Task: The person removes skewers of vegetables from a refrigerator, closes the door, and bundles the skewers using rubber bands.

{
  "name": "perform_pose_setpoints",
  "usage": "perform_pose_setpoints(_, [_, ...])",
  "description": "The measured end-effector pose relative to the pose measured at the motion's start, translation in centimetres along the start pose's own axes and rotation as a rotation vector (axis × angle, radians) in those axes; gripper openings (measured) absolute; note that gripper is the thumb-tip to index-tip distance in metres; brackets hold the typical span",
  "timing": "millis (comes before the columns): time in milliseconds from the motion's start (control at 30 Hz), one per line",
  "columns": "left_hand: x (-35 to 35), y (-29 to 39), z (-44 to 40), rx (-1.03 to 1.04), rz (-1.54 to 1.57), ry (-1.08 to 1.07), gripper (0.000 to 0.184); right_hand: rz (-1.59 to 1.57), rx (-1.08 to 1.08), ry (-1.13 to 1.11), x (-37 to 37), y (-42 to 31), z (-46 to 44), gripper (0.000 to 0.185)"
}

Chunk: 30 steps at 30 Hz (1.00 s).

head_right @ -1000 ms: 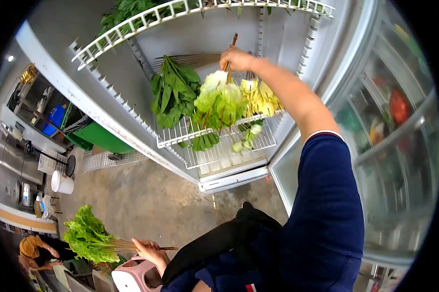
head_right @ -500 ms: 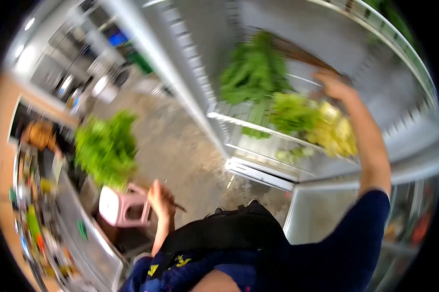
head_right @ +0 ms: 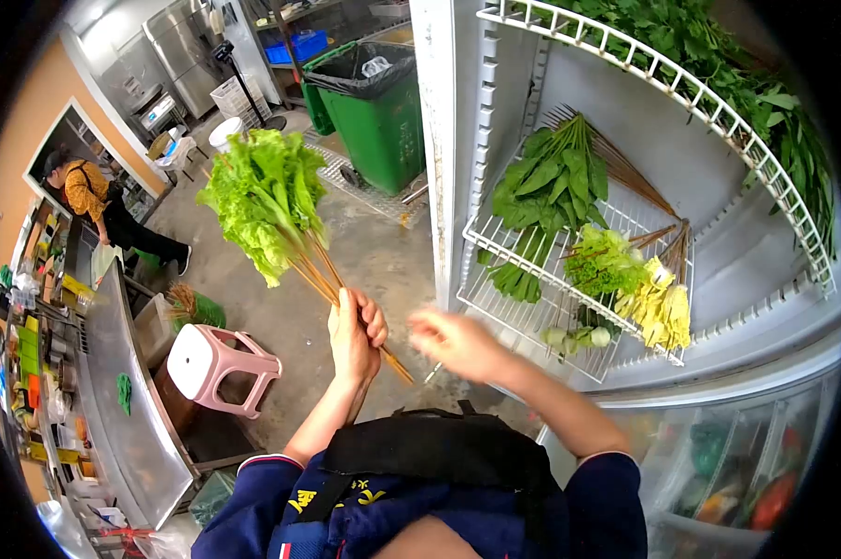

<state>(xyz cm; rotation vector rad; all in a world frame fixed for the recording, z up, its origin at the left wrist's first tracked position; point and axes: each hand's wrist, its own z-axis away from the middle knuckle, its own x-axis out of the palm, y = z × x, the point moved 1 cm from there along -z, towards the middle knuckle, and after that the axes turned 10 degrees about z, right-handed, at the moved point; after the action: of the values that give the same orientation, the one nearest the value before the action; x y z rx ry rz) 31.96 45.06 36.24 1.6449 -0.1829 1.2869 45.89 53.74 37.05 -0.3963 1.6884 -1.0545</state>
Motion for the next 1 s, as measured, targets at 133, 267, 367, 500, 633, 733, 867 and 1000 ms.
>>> perform_pose_setpoints(133, [0.0,2.0,-0.9,0.01,0.084,0.04,0.029,-0.42,0.025,-0.045,5.3,-1.0,-1.1,0.028])
perform_pose_setpoints(267, [-1.3,2.6,-1.6,0.003,0.077,0.105,0.037,-0.392,0.047,0.13,7.3,-1.3,-1.4,0.019])
perform_pose_setpoints(367, [-1.9,3.2,-1.8,0.007,0.172,0.058,0.038,-0.26,0.056,0.15,6.5,-3.0,-1.1,0.021])
perform_pose_setpoints(500, [-1.8,4.9,-2.6,-0.112,0.375,0.051,0.035,-0.177,-0.029,0.111,6.1,-3.9,-1.2,0.021])
perform_pose_setpoints(633, [-1.7,5.9,-2.6,-0.257,0.495,-0.032,0.035,-0.054,-0.298,0.223,5.7,-5.2,-1.6,0.017])
perform_pose_setpoints(733, [-1.1,5.9,-2.8,-0.338,0.511,0.007,0.036,-0.008,-0.308,0.185,4.5,-6.2,-1.4,0.016])
perform_pose_setpoints(867, [-1.3,5.6,-3.2,-0.457,0.647,-0.054,0.035,0.272,-0.391,0.355,4.5,-6.5,-1.2,0.009])
perform_pose_setpoints(1000, [-2.4,5.6,-3.4,-0.529,0.643,-0.177,0.031,0.217,-0.442,0.511,5.7,-6.1,-1.3,0.004])
